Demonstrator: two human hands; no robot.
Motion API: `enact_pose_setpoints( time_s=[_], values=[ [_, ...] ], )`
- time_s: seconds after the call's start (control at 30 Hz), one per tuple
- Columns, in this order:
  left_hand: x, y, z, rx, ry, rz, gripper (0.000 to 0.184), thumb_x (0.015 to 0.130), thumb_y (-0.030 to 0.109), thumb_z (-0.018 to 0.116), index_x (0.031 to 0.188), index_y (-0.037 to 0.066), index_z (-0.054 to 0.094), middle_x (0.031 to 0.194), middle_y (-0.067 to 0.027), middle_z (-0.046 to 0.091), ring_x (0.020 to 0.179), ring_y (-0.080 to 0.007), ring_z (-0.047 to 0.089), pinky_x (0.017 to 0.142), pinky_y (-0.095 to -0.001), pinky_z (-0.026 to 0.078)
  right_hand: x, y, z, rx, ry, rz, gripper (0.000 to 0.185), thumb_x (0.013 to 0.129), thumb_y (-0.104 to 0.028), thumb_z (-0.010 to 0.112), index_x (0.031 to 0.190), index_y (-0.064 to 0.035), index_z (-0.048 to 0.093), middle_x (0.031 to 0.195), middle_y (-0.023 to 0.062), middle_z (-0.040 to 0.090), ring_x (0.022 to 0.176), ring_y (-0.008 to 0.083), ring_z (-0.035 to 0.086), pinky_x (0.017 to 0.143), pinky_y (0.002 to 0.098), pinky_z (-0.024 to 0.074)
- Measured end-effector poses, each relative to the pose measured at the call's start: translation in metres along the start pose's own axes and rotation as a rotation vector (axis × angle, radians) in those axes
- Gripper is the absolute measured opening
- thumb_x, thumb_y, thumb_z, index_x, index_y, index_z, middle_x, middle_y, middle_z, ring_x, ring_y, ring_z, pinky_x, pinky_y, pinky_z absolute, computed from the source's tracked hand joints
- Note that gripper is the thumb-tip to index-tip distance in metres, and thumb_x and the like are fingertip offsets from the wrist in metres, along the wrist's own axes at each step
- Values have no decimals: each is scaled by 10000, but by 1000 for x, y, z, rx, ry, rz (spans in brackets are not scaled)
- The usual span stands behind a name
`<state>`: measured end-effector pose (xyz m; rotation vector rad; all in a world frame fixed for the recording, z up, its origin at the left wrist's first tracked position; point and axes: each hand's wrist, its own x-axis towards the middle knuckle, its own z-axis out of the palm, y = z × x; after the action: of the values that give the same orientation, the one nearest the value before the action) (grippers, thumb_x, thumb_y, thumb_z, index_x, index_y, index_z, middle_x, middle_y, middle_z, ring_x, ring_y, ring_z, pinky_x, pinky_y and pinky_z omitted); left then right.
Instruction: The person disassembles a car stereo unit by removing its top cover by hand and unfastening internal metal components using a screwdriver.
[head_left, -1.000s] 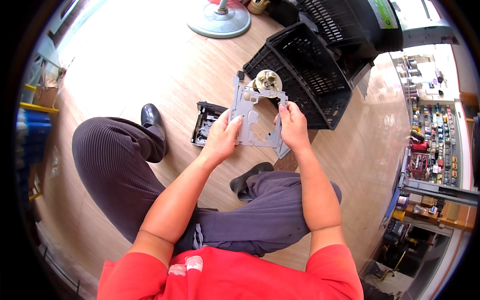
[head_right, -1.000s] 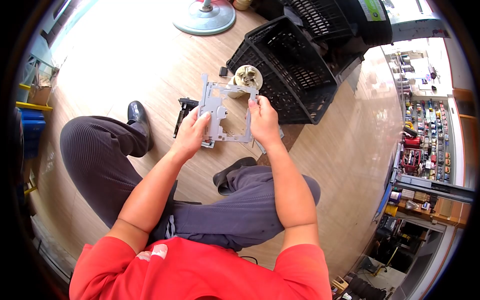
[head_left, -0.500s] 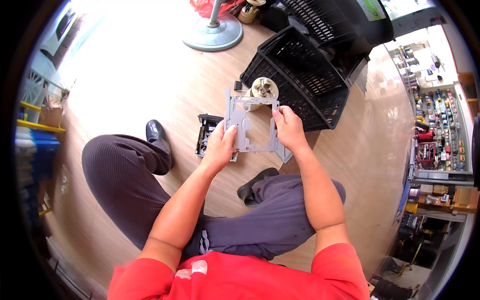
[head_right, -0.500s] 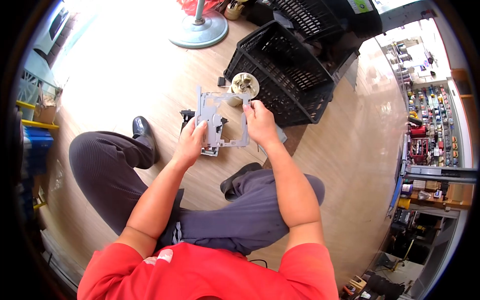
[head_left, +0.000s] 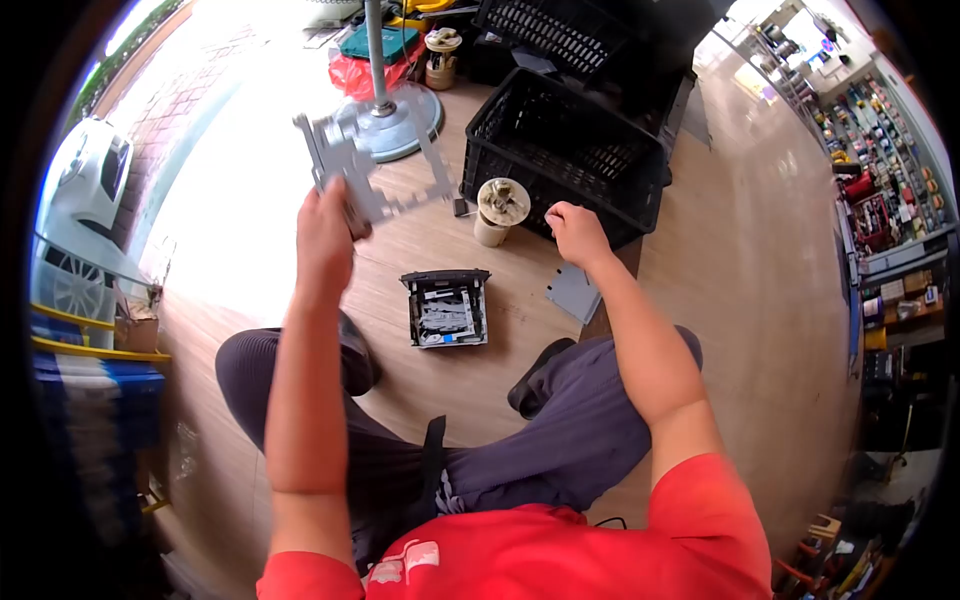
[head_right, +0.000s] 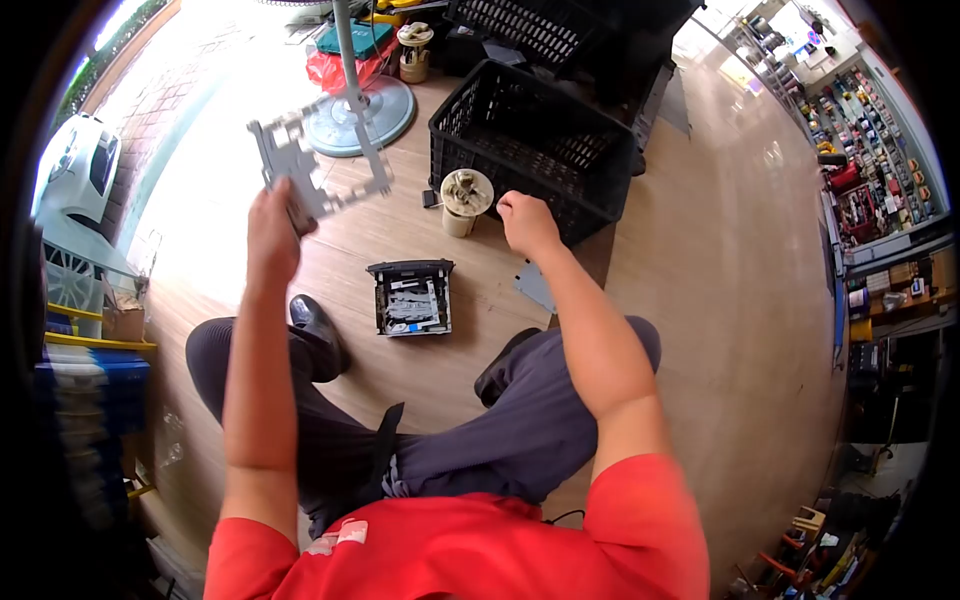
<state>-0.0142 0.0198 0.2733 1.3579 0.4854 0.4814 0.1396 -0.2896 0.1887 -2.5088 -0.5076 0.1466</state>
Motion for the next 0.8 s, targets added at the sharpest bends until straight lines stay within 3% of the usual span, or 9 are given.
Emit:
enact_pose_setpoints(
  time_s=[0.13,0.17,0.33,0.57,0.8],
  values=[
    [51,44,-15,123,-56,58,294,1008,313,486,1040,38,585,851,-59,624,680,-132,598,581,-278,527,15,11,-14,-40,-199,-71,193,873,-172,608,953,-35,719,913,195,702,877,363,669,780,428,529],
    [59,45,-16,115,-56,45,288,1009,312,488,1053,45,587,865,-52,626,694,-130,600,589,-279,530,22,7,-24,10,-308,23,198,868,-174,625,965,-31,720,932,189,706,906,364,667,794,428,527],
    [61,13,-12,26,-67,-115,262,1011,290,492,1082,55,585,887,-52,625,743,-137,608,621,-291,532,51,1,-37,-299,-340,-245,191,886,-182,636,987,-41,714,988,178,705,946,349,662,825,420,518],
    [38,-21,19,186,-210,-129,273,1032,256,468,1051,5,572,737,-44,583,552,-106,521,477,-256,425,75,98,48,-307,-402,-113,177,919,-193,591,1014,-75,683,972,153,704,945,344,653,818,437,513],
    [34,-48,21,329,-293,-196,276,1040,227,459,1110,-20,563,733,-43,597,569,-85,523,477,-243,416,96,116,90,-226,-299,-223,188,941,-202,555,1025,-71,661,1005,176,688,959,357,651,830,465,520]
  ],
)
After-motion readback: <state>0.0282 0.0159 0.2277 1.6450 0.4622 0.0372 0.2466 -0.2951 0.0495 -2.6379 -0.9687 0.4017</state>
